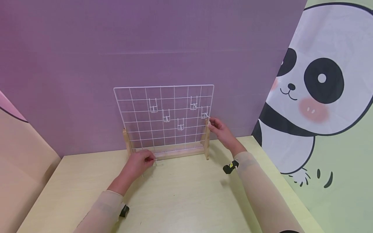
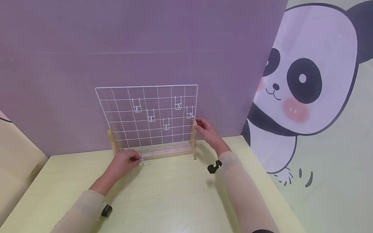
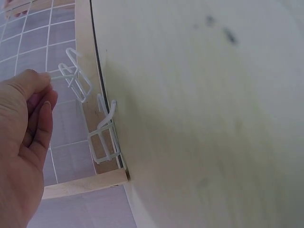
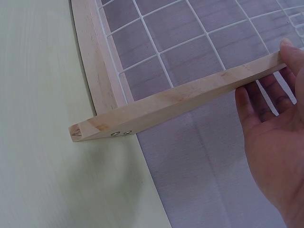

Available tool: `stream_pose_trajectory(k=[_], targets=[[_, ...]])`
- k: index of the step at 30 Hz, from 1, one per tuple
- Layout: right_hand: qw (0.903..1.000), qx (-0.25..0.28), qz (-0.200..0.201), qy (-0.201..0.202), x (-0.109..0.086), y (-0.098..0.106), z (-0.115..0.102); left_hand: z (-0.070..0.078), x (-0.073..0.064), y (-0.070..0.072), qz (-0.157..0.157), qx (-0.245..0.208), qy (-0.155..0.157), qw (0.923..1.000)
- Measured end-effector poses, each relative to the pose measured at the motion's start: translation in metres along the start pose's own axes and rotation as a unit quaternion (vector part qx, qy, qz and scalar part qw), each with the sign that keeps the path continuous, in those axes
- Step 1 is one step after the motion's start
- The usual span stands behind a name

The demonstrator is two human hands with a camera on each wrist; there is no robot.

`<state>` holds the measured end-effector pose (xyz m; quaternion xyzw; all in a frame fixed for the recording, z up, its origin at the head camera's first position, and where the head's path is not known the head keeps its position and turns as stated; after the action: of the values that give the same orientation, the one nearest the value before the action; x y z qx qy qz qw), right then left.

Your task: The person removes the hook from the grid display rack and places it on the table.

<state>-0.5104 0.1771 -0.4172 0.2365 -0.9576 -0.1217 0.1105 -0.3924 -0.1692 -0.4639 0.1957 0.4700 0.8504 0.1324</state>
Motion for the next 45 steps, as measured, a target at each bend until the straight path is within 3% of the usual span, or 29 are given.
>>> stream_pose_trajectory(k=[8, 17, 32, 45], targets=[[0.9999, 0.009, -0.004, 0.009, 0.001, -0.001, 0.000, -0.004, 0.001, -0.007, -0.021, -0.007, 0.001, 0.9998], [0.9999, 0.011, -0.003, 0.007, 0.000, -0.001, -0.001, 0.002, 0.002, -0.010, -0.024, 0.001, -0.027, 0.9994], [0.9999, 0.013, -0.004, 0.007, -0.001, -0.001, -0.004, -0.003, 0.004, -0.022, -0.082, -0.014, 0.001, 0.9965], [0.9998, 0.020, -0.004, 0.006, -0.001, -0.002, -0.003, 0.001, -0.001, -0.027, -0.119, -0.011, 0.000, 0.9928]])
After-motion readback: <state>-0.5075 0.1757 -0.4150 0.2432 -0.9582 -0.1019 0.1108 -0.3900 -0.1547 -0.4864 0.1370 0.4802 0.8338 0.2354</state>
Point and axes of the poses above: each hand's wrist, its own x-axis towards the middle knuckle, its own y-axis out of the back of the hand, z = x × y, the point moved 10 cm from there along x, towards the middle knuckle, and after that the axes turned 12 degrees about -z, right-handed, at the moved point
